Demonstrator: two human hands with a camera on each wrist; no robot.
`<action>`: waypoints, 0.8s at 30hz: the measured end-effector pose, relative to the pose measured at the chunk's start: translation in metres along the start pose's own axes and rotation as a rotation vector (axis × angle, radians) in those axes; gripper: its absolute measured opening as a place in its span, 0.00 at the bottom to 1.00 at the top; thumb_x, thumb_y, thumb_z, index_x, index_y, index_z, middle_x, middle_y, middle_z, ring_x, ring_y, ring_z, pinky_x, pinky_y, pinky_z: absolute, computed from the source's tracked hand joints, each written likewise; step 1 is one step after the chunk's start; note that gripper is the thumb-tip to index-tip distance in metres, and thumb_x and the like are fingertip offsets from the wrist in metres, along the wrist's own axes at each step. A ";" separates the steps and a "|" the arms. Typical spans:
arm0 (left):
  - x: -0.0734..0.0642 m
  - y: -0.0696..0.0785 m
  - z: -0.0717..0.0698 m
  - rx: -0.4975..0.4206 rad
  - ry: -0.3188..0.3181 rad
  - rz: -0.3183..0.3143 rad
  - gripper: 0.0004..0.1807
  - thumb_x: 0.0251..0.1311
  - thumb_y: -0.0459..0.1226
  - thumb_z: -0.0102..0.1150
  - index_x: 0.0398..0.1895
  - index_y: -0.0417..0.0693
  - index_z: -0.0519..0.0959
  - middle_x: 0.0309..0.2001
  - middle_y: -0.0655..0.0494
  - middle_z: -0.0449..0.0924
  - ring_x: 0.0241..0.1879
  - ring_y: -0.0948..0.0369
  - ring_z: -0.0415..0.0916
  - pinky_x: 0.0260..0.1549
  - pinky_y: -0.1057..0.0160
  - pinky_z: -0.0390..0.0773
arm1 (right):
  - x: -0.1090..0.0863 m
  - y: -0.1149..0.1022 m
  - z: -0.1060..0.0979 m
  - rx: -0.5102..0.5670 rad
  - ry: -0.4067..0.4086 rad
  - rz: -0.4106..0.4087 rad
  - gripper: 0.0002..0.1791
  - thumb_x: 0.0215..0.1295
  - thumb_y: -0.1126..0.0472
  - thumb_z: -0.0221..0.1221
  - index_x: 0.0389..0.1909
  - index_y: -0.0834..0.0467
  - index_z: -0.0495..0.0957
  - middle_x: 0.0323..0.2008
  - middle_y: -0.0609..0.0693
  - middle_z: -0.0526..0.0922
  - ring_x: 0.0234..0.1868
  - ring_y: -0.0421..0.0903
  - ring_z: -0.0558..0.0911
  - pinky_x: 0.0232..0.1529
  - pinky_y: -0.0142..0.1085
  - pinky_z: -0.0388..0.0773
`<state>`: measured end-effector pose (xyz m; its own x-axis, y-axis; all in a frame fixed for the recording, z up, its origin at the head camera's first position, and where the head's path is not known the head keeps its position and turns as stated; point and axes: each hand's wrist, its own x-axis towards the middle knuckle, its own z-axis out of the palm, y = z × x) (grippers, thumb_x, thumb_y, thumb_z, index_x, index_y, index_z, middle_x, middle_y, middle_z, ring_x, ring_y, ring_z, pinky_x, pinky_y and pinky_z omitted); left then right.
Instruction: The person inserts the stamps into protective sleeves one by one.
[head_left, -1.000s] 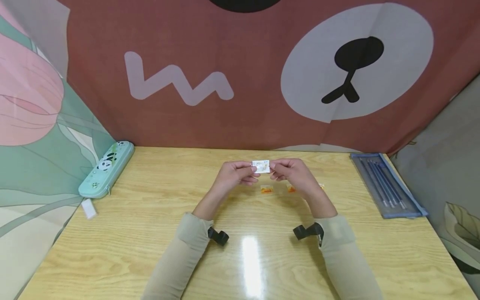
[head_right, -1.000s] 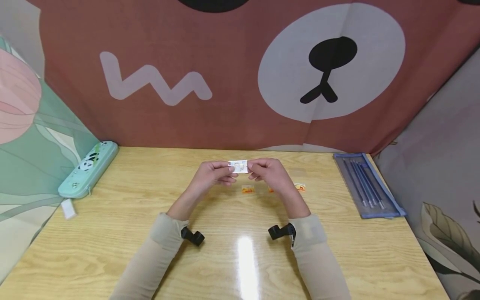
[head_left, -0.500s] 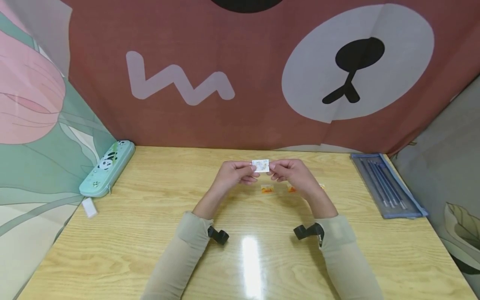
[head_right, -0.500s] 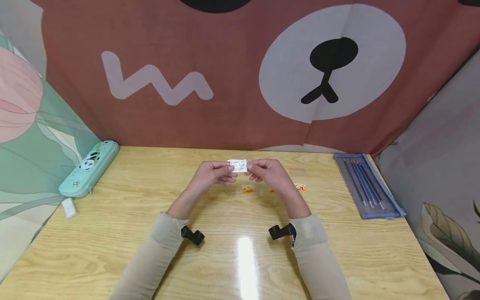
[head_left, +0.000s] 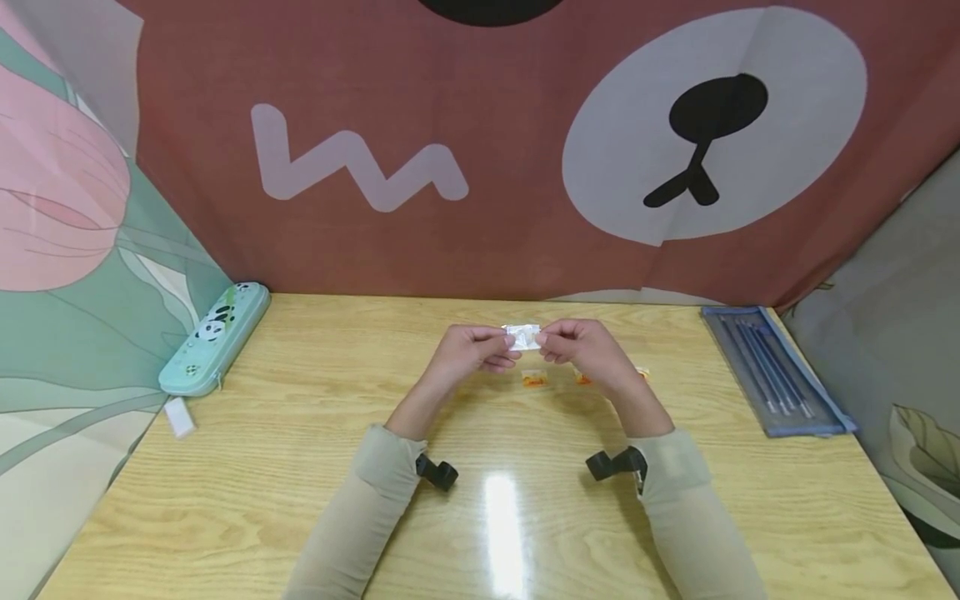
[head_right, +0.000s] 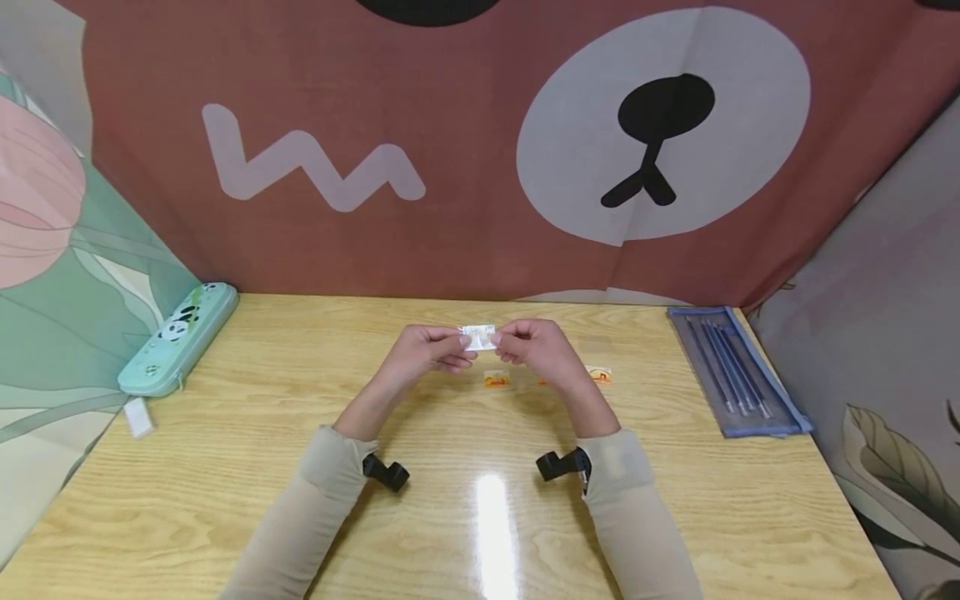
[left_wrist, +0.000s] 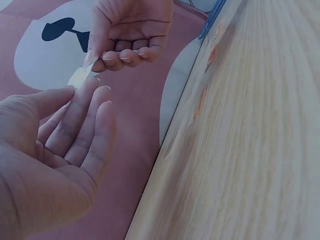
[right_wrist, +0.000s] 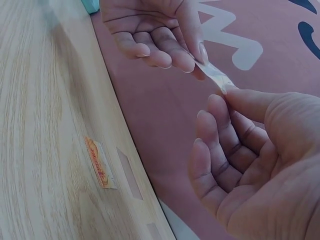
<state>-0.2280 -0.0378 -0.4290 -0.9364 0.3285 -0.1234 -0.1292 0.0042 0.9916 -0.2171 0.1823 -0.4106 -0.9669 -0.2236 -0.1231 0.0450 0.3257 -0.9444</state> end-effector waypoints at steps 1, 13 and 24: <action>0.000 0.000 0.000 0.002 0.000 -0.001 0.13 0.66 0.34 0.64 0.49 0.33 0.85 0.36 0.40 0.90 0.28 0.62 0.88 0.44 0.48 0.87 | 0.000 0.000 0.000 -0.004 0.002 0.002 0.16 0.72 0.57 0.61 0.47 0.68 0.82 0.30 0.44 0.84 0.35 0.42 0.83 0.49 0.45 0.84; -0.002 0.001 0.000 -0.017 0.009 0.010 0.15 0.67 0.34 0.64 0.50 0.32 0.84 0.34 0.44 0.90 0.28 0.62 0.88 0.46 0.44 0.85 | 0.001 0.000 0.002 -0.022 0.055 0.000 0.20 0.74 0.49 0.59 0.46 0.63 0.85 0.44 0.62 0.86 0.37 0.43 0.84 0.49 0.45 0.85; -0.002 0.000 0.001 -0.008 0.002 0.007 0.14 0.66 0.34 0.64 0.49 0.33 0.85 0.34 0.46 0.90 0.29 0.61 0.88 0.44 0.47 0.87 | 0.002 0.002 0.001 0.006 0.030 0.003 0.19 0.75 0.54 0.58 0.55 0.65 0.81 0.42 0.59 0.86 0.36 0.40 0.84 0.49 0.43 0.85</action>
<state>-0.2261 -0.0373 -0.4289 -0.9381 0.3263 -0.1165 -0.1251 -0.0055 0.9921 -0.2184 0.1820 -0.4129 -0.9738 -0.1949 -0.1172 0.0497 0.3206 -0.9459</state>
